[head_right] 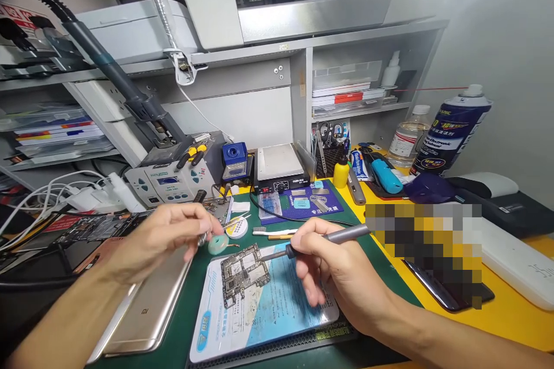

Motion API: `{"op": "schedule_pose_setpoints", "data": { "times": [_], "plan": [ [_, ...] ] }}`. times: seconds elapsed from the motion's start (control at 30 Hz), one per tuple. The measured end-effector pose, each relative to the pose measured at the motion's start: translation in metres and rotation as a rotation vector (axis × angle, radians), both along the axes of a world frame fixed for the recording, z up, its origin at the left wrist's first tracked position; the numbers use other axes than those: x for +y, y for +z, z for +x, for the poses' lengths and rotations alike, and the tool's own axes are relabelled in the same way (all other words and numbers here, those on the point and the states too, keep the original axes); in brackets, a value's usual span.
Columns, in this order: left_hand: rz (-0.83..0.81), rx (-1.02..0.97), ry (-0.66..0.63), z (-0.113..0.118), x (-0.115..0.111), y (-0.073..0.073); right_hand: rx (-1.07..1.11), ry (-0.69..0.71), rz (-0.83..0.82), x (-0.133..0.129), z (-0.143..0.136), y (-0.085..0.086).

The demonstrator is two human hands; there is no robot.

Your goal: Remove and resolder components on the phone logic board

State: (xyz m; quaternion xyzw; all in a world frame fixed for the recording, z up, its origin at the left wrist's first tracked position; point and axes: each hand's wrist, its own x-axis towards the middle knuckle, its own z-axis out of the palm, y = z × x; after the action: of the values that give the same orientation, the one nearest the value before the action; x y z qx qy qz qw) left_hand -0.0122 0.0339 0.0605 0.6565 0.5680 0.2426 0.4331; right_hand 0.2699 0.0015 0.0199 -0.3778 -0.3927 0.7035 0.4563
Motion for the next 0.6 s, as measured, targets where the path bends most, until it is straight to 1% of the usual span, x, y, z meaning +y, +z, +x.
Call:
{"op": "schedule_pose_setpoints", "data": {
  "times": [0.1,0.2,0.4,0.53,0.6],
  "plan": [
    [-0.082,-0.215,-0.067,0.01,-0.01,-0.011,0.016,0.027,-0.011,-0.001,-0.001,0.003],
    [-0.123,-0.332,-0.077,0.019,-0.013,-0.015,0.022,0.027,-0.032,0.0,-0.002,0.006],
    [-0.146,-0.363,0.022,0.029,-0.025,-0.012,0.033,-0.013,-0.096,0.004,-0.001,0.006],
    [-0.2,-0.351,0.089,0.037,-0.033,-0.016,0.055,-0.024,-0.138,0.004,0.0,0.005],
    [-0.196,-0.346,0.131,0.042,-0.036,-0.018,0.073,-0.02,-0.157,0.004,0.0,0.004]
  ]
}}
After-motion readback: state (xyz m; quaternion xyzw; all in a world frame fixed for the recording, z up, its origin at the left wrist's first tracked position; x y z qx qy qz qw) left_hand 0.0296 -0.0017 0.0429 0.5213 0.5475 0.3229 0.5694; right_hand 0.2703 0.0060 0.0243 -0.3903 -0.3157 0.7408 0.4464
